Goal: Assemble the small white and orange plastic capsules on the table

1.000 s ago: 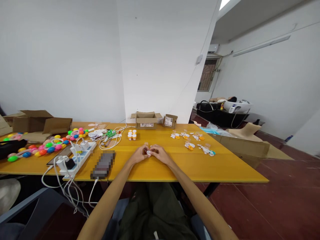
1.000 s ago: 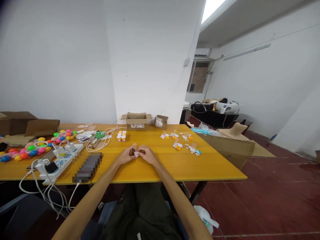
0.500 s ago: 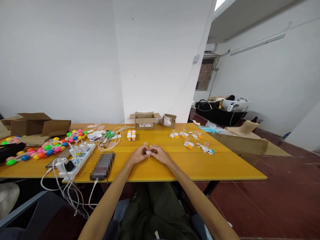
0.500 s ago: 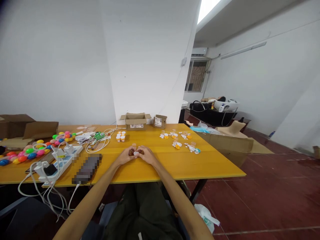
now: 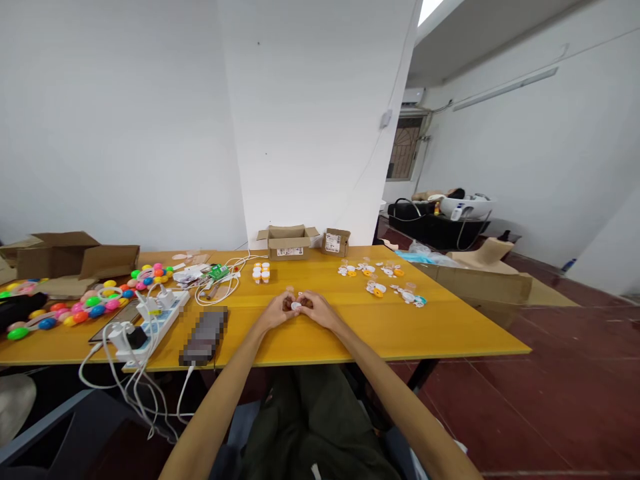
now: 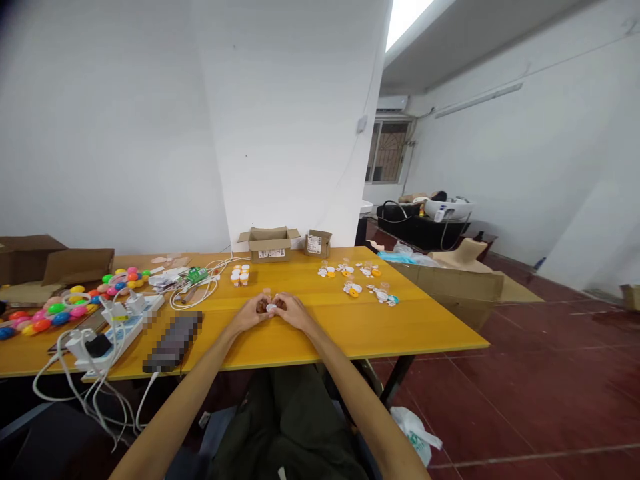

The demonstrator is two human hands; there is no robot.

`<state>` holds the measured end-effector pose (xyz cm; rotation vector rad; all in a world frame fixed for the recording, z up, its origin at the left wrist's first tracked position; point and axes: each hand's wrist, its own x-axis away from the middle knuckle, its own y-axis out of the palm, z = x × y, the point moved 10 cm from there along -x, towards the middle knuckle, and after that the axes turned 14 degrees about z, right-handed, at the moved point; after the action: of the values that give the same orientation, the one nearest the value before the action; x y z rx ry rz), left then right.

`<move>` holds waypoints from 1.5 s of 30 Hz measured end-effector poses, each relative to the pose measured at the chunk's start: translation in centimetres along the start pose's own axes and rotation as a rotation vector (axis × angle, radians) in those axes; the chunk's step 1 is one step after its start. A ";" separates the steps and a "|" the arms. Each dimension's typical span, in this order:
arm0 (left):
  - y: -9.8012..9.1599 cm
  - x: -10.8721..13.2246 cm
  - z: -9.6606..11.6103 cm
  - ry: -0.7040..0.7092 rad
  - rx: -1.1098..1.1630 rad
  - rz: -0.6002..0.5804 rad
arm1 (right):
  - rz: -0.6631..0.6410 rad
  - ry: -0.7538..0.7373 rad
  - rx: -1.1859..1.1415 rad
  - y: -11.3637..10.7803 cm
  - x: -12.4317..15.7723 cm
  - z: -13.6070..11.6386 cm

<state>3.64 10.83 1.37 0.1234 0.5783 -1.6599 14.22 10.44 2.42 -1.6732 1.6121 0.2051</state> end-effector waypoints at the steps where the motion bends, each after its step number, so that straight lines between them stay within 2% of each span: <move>1: 0.0 0.0 0.0 0.001 -0.001 0.001 | -0.002 -0.001 0.001 0.0 0.0 0.0; 22: 0.0 -0.1 -0.6 0.038 -0.014 0.010 | -0.006 0.048 -0.040 0.1 0.2 0.0; 30: 0.2 0.1 0.5 0.091 -0.058 0.007 | 0.006 0.034 -0.031 0.1 0.1 0.1; 40: 0.1 0.1 0.7 0.157 -0.175 0.022 | 0.007 0.018 -0.018 0.4 0.1 0.8; 43: 0.0 0.0 0.7 0.154 -0.176 0.041 | 0.043 0.033 -0.007 0.1 0.0 1.1; 45: -0.3 0.0 0.6 0.143 -0.174 0.070 | 0.115 0.058 0.025 -0.8 -0.1 1.7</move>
<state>3.51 10.59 2.01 0.1347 0.8157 -1.5343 15.56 11.50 1.71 -1.5815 1.7494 0.1949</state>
